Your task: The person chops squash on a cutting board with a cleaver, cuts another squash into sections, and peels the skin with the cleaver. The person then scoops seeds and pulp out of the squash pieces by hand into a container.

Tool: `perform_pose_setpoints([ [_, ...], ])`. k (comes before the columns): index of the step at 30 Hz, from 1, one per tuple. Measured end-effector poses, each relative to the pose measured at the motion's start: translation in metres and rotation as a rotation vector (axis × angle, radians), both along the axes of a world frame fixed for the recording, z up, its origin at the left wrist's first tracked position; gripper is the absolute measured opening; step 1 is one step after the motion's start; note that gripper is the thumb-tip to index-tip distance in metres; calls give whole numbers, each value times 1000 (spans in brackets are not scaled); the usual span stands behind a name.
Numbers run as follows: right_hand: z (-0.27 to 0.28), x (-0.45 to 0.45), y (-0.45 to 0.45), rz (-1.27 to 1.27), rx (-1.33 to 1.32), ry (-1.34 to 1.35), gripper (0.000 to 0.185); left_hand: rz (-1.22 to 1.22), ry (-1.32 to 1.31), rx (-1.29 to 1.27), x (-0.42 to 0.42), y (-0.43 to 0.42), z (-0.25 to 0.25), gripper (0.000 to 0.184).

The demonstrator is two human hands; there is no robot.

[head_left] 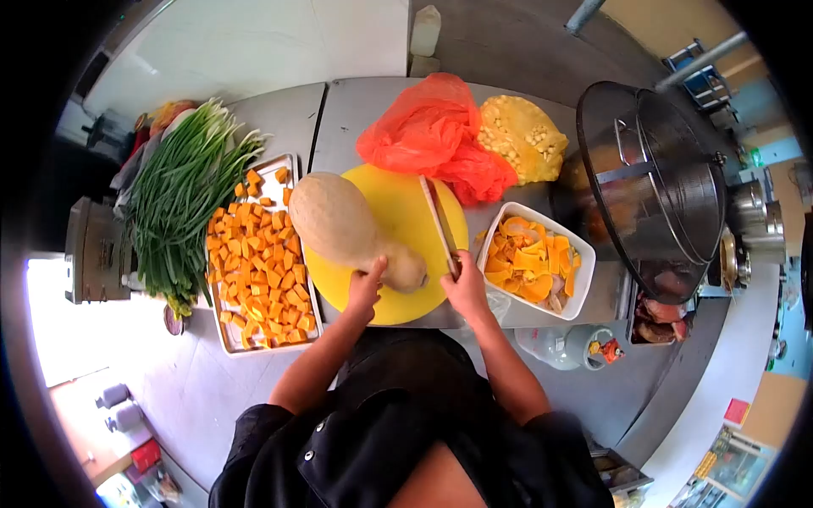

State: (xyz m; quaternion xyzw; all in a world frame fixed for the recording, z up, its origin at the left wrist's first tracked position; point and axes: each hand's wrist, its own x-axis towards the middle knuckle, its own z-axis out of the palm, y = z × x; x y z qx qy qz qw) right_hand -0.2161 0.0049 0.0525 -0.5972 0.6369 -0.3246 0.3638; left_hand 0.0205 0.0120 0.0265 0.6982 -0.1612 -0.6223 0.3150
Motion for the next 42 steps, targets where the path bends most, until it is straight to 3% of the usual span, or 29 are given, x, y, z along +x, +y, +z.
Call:
perform_pose_setpoints([
  [4, 25, -26, 29, -58, 116, -169, 34, -281, -70, 40, 21, -12, 22, 75],
  [7, 27, -30, 55, -127, 151, -170, 31, -836, -1027, -760, 38, -31, 79, 83],
  [9, 13, -27, 70, -169, 174, -102, 31, -1203, -1464, -970, 41, -76, 130, 104],
  [11, -21, -21, 82, -219, 277, -174, 32, -1656, -1540, -755, 52, -117, 128, 123],
  [12, -43, -16, 86, -237, 276, -171, 31, -1757, -1620, -829, 58, -132, 112, 130],
  [16, -57, 7, 86, -258, 327, -126, 33, -1923, -1660, -856, 41, -160, 118, 125],
  [20, -34, 24, 86, -261, 316, -150, 22, -1885, -1730, -902, 30, -157, 88, 115],
  [23, -59, 22, 88, -276, 209, 10, 21, -1869, -1644, -983, 23, -149, 77, 110],
  [25, -34, 23, 82, -300, 246, 43, 24, -1944, -1561, -937, 19, -146, 90, 109],
  [28, 7, 24, 74, -311, 258, 124, 25, -1904, -1737, -999, 14, -131, 70, 107],
  [31, 46, 31, 74, -308, 215, 165, 24, -1529, -1990, -1113, 22, -105, 32, 106],
  [32, 56, 34, 74, -296, 167, 168, 23, -1640, -1883, -950, 22, -100, 32, 105],
  [34, 78, 38, 71, -268, 71, 191, 24, -1811, -1653, -617, 18, -90, 80, 102],
  [37, 114, 49, 60, -237, -68, 255, 24, -1713, -1458, -606, 33, -83, 83, 104],
  [42, 135, 63, 35, -165, -178, 378, 23, -1626, -1519, -652, 36, -74, 74, 105],
])
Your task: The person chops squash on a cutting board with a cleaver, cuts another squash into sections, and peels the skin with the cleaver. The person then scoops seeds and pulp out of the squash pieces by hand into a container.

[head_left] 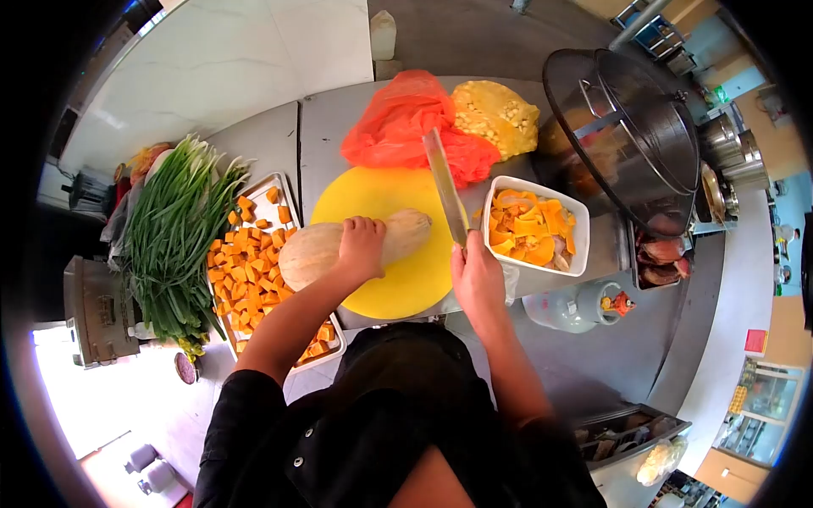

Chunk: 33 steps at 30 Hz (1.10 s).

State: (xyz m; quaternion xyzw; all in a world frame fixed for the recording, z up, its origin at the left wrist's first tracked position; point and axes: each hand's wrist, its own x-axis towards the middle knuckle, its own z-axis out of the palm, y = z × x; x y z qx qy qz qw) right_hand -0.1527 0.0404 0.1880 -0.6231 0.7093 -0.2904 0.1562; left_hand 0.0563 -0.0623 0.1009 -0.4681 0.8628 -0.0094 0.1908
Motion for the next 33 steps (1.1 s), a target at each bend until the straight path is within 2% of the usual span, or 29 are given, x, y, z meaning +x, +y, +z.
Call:
perform_pose_setpoints([
  [3, -66, 1, -14, 110, 284, 80, 24, 14, -7, -8, -2, 0, 3, 100],
  [4, -96, -2, -14, 120, 248, 114, 28, 17, -15, -7, -3, 0, 5, 99],
  [13, -60, -13, -32, 159, 415, 6, 30, -7, 47, -11, -1, -2, -3, 103],
  [20, -64, -14, -52, 178, 625, -13, 24, -47, 81, -39, -4, -2, -6, 81],
  [24, -163, -7, -54, 102, 486, -9, 21, -50, 50, -181, -8, 11, -15, 78],
  [26, -182, -4, -41, 53, 491, 11, 20, -41, 28, -179, -6, 8, -23, 90],
  [27, -183, -7, -35, 65, 454, -6, 21, -25, 23, -169, -7, 13, -23, 97],
  [33, -179, -16, -9, 29, 216, -197, 24, 106, 105, 49, -12, 3, -3, 100],
])
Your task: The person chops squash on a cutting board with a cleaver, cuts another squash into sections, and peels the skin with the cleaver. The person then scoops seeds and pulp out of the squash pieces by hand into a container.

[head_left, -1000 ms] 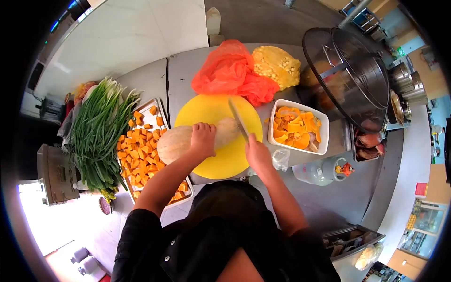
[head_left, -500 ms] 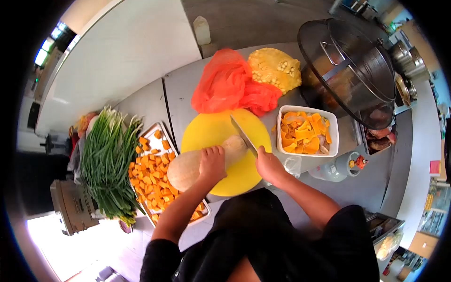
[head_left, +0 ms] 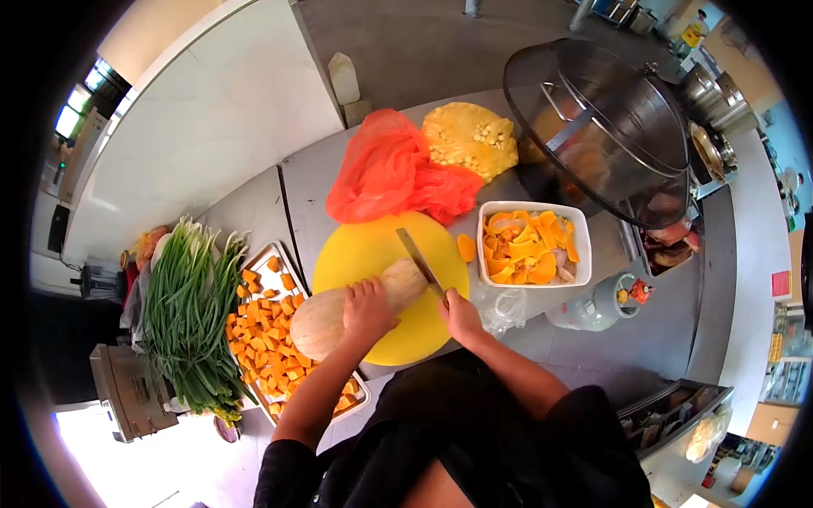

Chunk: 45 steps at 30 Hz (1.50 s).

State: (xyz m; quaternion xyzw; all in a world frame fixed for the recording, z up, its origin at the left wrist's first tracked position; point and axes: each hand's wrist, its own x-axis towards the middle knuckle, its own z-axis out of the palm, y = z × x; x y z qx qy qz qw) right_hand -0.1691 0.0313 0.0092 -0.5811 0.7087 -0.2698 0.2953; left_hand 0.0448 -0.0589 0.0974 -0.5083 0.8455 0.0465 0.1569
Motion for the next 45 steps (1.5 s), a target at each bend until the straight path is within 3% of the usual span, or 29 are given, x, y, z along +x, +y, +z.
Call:
perform_pose_setpoints([
  [6, 47, -28, 61, -207, -6, -161, 27, 73, 311, 112, -37, -26, 21, 74],
  [12, 52, -67, 118, -362, 65, -319, 32, 137, 354, 173, -123, -81, -12, 50],
  [14, 43, -74, 136, -431, 96, -363, 33, 42, 330, 230, -162, -85, -30, 57],
  [15, 38, -79, 146, -440, 137, -419, 23, -6, 317, 258, -180, -86, -41, 61],
  [18, 65, -87, 154, -587, 133, -753, 21, -208, 257, 272, -221, -89, -77, 65],
  [22, 80, -104, 161, -655, 94, -859, 19, -145, 306, 184, -231, -89, -109, 62],
  [25, 82, -112, 164, -674, 100, -812, 18, -108, 278, 237, -236, -97, -121, 44],
  [27, 81, -116, 169, -712, 110, -834, 18, 114, 573, 180, -231, -107, -158, 26],
  [29, 84, -118, 173, -759, 122, -831, 18, 259, 790, 114, -224, -110, -164, 14],
  [34, 86, -122, 176, -815, 83, -772, 16, 515, 1109, -139, -200, -89, -99, 6],
  [36, 91, -125, 175, -829, 85, -730, 14, 624, 1139, -92, -201, -84, -65, 4],
  [38, 98, -128, 172, -819, 66, -685, 14, 395, 1267, -266, -209, -73, -60, 5],
  [40, 101, -125, 167, -799, 27, -671, 16, 377, 1423, -66, -226, -46, -17, 15],
  [42, 102, -126, 166, -780, -20, -638, 17, 351, 1347, -19, -225, -29, 9, 34],
  [45, 117, -117, 154, -605, 40, -409, 21, 155, 1062, 30, -159, 1, 42, 47],
])
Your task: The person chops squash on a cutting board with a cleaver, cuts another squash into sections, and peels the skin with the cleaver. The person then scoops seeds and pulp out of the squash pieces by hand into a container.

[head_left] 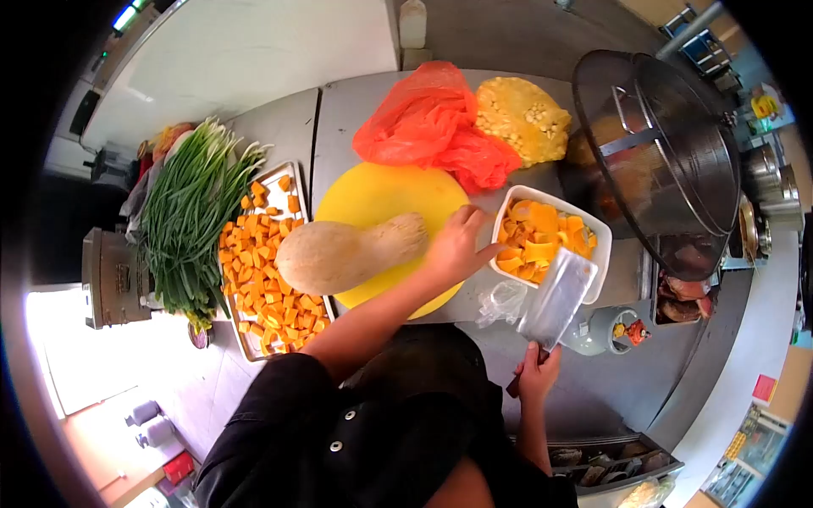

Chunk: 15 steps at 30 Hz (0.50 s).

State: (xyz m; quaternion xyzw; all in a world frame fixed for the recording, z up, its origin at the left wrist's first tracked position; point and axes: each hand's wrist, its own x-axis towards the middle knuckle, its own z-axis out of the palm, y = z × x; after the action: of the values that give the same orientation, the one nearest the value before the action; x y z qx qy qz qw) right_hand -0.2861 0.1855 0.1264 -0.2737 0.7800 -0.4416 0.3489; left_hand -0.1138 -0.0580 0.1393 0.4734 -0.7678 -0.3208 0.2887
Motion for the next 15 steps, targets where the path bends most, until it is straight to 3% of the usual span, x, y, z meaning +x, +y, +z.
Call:
perform_pose_setpoints([
  [2, 6, 12, -13, 140, 104, 80, 26, -53, -419, -135, 68, 14, -1, 54],
  [5, -7, 42, -44, 522, 17, 240, 24, -14, -832, -56, 154, 25, -1, 61],
  [9, 5, 117, -95, 760, -71, 329, 23, -133, -796, -198, 190, 27, -26, 52],
  [15, 7, 163, -103, 836, -19, 435, 24, -149, -796, -217, 187, 24, -31, 54],
])
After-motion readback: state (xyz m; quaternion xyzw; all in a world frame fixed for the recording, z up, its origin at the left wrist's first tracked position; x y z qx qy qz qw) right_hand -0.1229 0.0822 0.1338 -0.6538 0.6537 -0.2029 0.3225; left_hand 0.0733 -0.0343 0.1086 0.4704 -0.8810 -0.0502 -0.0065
